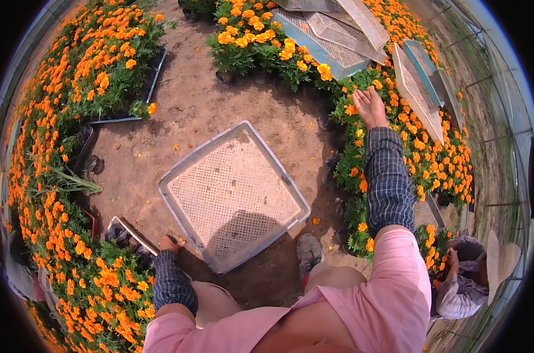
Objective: Picking flowers from trays and placing them into a sorting tray.
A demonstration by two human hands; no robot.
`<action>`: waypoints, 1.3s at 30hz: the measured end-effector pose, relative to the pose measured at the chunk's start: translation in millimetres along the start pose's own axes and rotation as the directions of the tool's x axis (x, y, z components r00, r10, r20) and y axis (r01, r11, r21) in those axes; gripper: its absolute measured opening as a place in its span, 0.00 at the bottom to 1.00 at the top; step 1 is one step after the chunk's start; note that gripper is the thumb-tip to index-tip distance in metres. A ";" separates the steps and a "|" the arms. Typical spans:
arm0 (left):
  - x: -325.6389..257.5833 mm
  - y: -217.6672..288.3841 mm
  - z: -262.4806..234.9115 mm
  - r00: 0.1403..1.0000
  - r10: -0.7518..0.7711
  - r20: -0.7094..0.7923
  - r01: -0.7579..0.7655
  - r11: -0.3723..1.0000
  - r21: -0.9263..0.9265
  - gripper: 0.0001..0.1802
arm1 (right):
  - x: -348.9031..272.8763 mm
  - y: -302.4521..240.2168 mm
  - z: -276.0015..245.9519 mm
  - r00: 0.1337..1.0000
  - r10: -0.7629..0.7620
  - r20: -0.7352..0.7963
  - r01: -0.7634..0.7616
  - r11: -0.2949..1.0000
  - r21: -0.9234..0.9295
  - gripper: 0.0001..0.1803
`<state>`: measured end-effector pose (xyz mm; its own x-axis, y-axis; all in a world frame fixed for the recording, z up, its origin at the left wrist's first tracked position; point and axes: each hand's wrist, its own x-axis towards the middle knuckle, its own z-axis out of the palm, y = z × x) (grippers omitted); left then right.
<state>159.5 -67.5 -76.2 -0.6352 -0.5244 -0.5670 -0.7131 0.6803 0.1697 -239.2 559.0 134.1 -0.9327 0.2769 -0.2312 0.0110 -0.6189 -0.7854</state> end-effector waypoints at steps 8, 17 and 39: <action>6.5 -11.1 15.9 0.999 -0.021 0.032 0.024 0.996 -0.084 0.37 | 30.5 55.8 24.7 0.996 -0.059 0.069 0.078 0.943 -0.324 0.23; 9.6 -28.1 7.1 0.998 -0.033 0.047 0.032 0.999 0.016 0.35 | -136.2 213.9 -23.7 0.690 0.625 0.365 0.379 0.118 -0.918 0.36; -13.5 9.7 -7.2 0.991 -0.106 0.082 0.109 0.993 -0.036 0.40 | 8.8 -35.0 194.1 0.866 -0.060 0.497 0.206 0.948 -0.244 0.29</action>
<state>159.0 -57.5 -61.1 -0.5296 -0.5499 -0.6458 -0.7885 0.5999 0.1358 -317.8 440.4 271.1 -0.9872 -0.0885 0.1327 -0.0940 -0.3498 -0.9321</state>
